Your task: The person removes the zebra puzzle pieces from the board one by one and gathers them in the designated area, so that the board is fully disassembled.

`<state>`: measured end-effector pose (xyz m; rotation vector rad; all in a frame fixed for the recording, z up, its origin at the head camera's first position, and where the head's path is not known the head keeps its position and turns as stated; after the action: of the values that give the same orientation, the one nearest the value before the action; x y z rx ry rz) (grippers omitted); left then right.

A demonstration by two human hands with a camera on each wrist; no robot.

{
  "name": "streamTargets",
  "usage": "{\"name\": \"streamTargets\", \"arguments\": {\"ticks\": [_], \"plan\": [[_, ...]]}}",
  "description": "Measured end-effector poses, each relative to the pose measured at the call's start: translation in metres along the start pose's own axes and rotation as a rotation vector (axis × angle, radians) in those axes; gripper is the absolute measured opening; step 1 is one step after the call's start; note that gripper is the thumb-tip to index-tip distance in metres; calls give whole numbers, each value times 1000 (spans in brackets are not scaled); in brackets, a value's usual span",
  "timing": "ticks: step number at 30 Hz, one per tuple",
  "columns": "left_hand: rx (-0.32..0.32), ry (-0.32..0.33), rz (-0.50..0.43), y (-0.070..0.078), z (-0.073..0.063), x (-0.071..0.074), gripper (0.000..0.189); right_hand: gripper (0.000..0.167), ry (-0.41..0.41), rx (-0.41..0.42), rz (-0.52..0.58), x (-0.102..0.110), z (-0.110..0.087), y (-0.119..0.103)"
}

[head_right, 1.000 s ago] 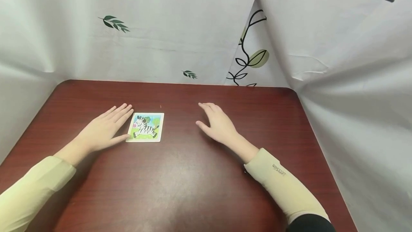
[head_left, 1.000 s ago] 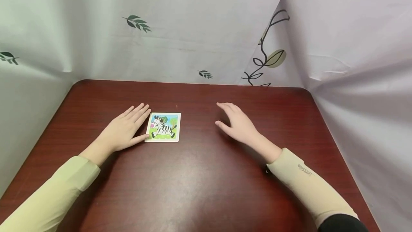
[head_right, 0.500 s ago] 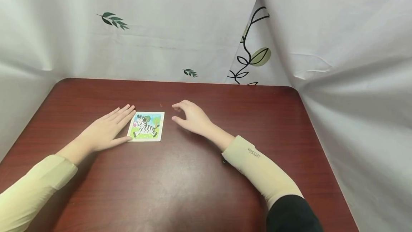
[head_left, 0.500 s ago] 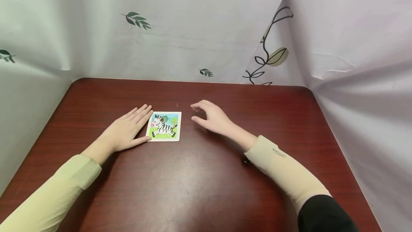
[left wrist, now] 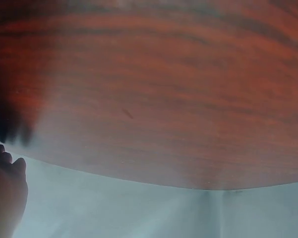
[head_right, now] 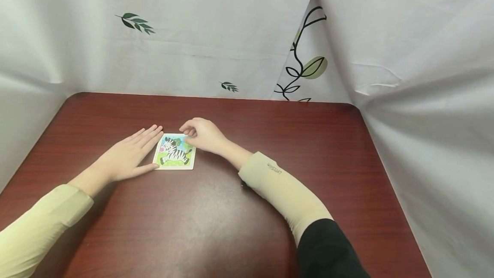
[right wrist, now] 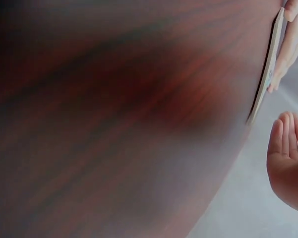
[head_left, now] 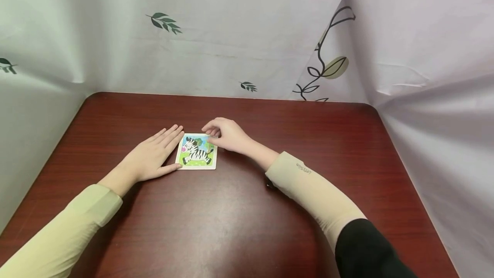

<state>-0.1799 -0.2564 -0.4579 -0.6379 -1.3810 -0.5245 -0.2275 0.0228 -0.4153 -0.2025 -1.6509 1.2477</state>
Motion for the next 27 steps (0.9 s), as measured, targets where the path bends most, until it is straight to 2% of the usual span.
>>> {"name": "streamTargets", "arguments": {"ticks": [6,15,27], "plan": [[-24,28,-6,0,-1,1,94,28,-22,-21,43,-9,21,-1],[-9,-8,-8,1,-1,-1,94,26,-90,-57,-1,-21,40,-4],[-28,12,6,0,0,0,93,27,-134,-68,-146,-31,49,-4]]}}
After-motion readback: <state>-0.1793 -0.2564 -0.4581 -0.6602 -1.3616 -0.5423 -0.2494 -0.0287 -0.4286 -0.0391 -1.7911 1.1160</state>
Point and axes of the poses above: each hand's wrist, its own z-axis towards the middle knuckle, its own x-axis out of the back of the hand, y = z × x, the point moved 1 cm from there along z, towards the middle knuckle, and after that the axes turned 7 degrees about z, right-handed, at the moved point
